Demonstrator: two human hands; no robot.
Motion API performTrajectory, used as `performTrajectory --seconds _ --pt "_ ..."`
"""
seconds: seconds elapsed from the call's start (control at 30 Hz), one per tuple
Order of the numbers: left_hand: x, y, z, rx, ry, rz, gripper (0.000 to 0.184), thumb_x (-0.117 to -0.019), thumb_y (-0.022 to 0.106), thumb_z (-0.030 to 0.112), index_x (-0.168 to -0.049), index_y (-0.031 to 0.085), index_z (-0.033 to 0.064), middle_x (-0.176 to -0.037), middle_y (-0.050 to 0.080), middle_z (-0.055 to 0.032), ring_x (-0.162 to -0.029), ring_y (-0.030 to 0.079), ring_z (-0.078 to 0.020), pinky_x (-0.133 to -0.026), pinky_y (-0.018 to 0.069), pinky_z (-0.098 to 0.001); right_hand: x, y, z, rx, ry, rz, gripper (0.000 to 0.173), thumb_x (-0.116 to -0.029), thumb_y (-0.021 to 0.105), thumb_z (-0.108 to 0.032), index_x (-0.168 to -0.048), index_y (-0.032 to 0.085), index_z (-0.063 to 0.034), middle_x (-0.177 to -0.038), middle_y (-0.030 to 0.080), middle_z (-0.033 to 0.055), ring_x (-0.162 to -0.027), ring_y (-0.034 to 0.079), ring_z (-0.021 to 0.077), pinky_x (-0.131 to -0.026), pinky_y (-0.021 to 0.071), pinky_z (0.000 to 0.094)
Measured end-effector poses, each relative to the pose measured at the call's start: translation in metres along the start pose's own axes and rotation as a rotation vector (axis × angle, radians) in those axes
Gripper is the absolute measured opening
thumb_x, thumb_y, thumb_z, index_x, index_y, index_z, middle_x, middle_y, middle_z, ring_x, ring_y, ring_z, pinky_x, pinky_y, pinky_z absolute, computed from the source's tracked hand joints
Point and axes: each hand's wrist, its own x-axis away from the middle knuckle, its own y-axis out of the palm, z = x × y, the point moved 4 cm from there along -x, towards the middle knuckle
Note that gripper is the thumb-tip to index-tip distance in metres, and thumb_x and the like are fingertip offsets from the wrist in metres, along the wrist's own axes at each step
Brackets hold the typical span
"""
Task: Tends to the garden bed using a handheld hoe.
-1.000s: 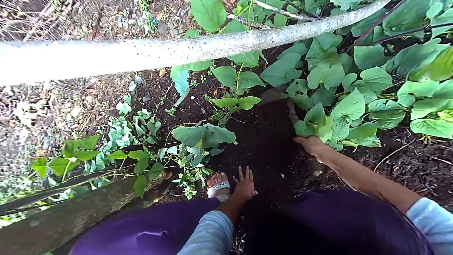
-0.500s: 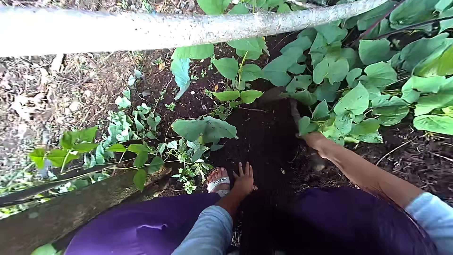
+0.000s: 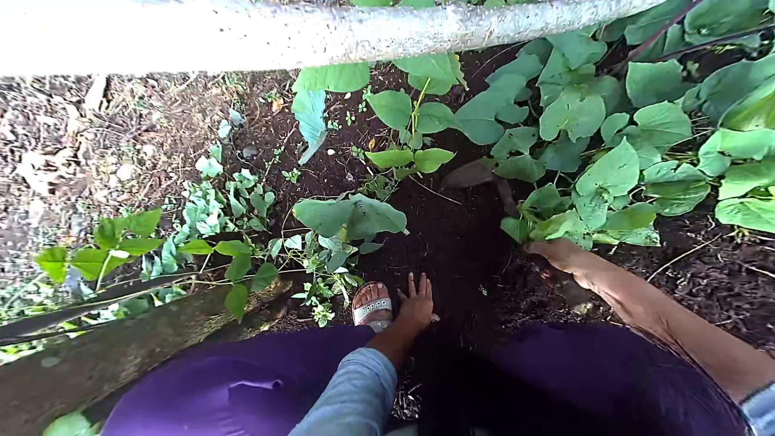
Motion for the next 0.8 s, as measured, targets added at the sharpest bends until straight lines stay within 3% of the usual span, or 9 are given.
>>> performTrajectory --seconds 0.13,0.23,0.27,0.37,0.43,0.5,0.63,0.7,0.8 --pt "-0.007 0.005 -0.002 0.002 0.004 0.024 0.108 -0.0986 0.066 0.046 -0.164 -0.007 0.0011 -0.172 -0.018 -0.0147 -0.156 -0.019 -0.0453 -0.114 0.0098 -0.0815 -0.031 0.029 0.003 -0.088 0.013 0.117 0.042 -0.108 0.053 -0.037 -0.121 0.054 0.0033 -0.091 0.056 0.0137 -0.07 0.056 0.0203 -0.069 0.052 0.041" --pt "-0.009 0.005 -0.004 -0.008 -0.013 -0.008 0.109 -0.0985 0.066 0.047 -0.164 -0.009 0.0023 -0.172 -0.021 -0.0135 -0.156 -0.021 -0.0443 -0.114 0.0101 -0.0811 -0.004 0.041 0.055 0.139 0.041 -0.027 0.036 -0.1085 0.051 -0.035 -0.112 0.055 0.0006 -0.077 0.055 0.0064 -0.057 0.055 0.0134 -0.058 0.0524 0.0316" --pt "-0.008 0.005 -0.003 -0.003 -0.016 -0.012 0.109 -0.0986 0.066 0.046 -0.164 -0.009 0.0027 -0.172 -0.021 -0.0131 -0.156 -0.02 -0.0439 -0.115 0.0102 -0.0806 0.011 0.035 0.069 0.274 0.052 -0.066 0.038 -0.1083 0.053 -0.035 -0.11 0.058 0.0033 -0.081 0.058 0.0103 -0.063 0.058 0.0165 -0.064 0.0527 0.0345" --pt "-0.007 0.006 -0.001 0.0 -0.014 0.0 0.107 -0.0987 0.067 0.045 -0.164 -0.007 0.0028 -0.172 -0.019 -0.0134 -0.157 -0.019 -0.0439 -0.115 0.0113 -0.0806 0.048 -0.004 0.076 0.498 0.107 -0.13 0.05 -0.1049 0.061 -0.034 -0.121 0.06 0.0134 -0.114 0.064 0.0321 -0.106 0.062 0.0383 -0.098 0.0452 0.0566" --pt "-0.005 0.003 -0.001 -0.004 -0.015 -0.005 0.107 -0.099 0.066 0.045 -0.164 -0.007 0.0026 -0.172 -0.019 -0.0138 -0.156 -0.02 -0.0441 -0.115 0.0111 -0.0802 0.06 -0.021 0.058 0.447 0.072 -0.081 0.042 -0.1047 0.062 -0.031 -0.115 0.06 0.0099 -0.096 0.062 0.0235 -0.084 0.06 0.0293 -0.081 0.0488 0.0489" --pt "-0.005 0.006 -0.003 -0.012 0.006 0.025 0.107 -0.0977 0.067 0.046 -0.164 -0.003 0.0011 -0.172 -0.016 -0.0155 -0.157 -0.016 -0.0462 -0.114 0.0148 -0.0803 0.057 -0.015 0.036 0.238 0.024 0.005 0.03 -0.1067 0.056 -0.031 -0.108 0.056 -0.0013 -0.071 0.053 0.0045 -0.053 0.052 0.012 -0.053 0.0505 0.0295" --pt "-0.006 0.004 -0.018 -0.034 0.101 0.146 0.088 -0.1037 0.042 0.063 -0.164 0.021 0.002 -0.174 0.009 -0.0144 -0.159 0.003 -0.043 -0.115 0.0303 -0.0699 -0.008 0.041 0.0 -0.207 -0.037 0.079 0.038 -0.108 0.051 -0.037 -0.114 0.056 -0.0003 -0.076 0.053 0.0061 -0.059 0.053 0.0152 -0.06 0.052 0.0348" --pt "-0.002 -0.012 -0.018 0.059 0.115 0.225 0.073 -0.1093 0.031 0.057 -0.157 0.039 0.003 -0.17 0.028 -0.0139 -0.158 0.021 -0.0371 -0.119 0.0319 -0.0611 -0.039 0.076 0.01 -0.282 -0.017 -0.061 0.037 -0.1084 0.049 -0.041 -0.11 0.054 -0.0043 -0.07 0.05 0.0022 -0.054 0.052 0.013 -0.056 0.0519 0.0315" --pt "0.003 -0.038 -0.028 0.239 0.056 0.497 0.056 -0.1133 0.03 0.04 -0.146 0.055 0.0019 -0.158 0.048 -0.0151 -0.146 0.046 -0.0329 -0.12 0.0358 -0.0511 -0.029 0.115 0.061 -0.228 0.103 -0.295 0.031 -0.1092 0.046 -0.039 -0.099 0.051 -0.0093 -0.06 0.047 -0.001 -0.046 0.05 0.0122 -0.049 0.0505 0.0301"
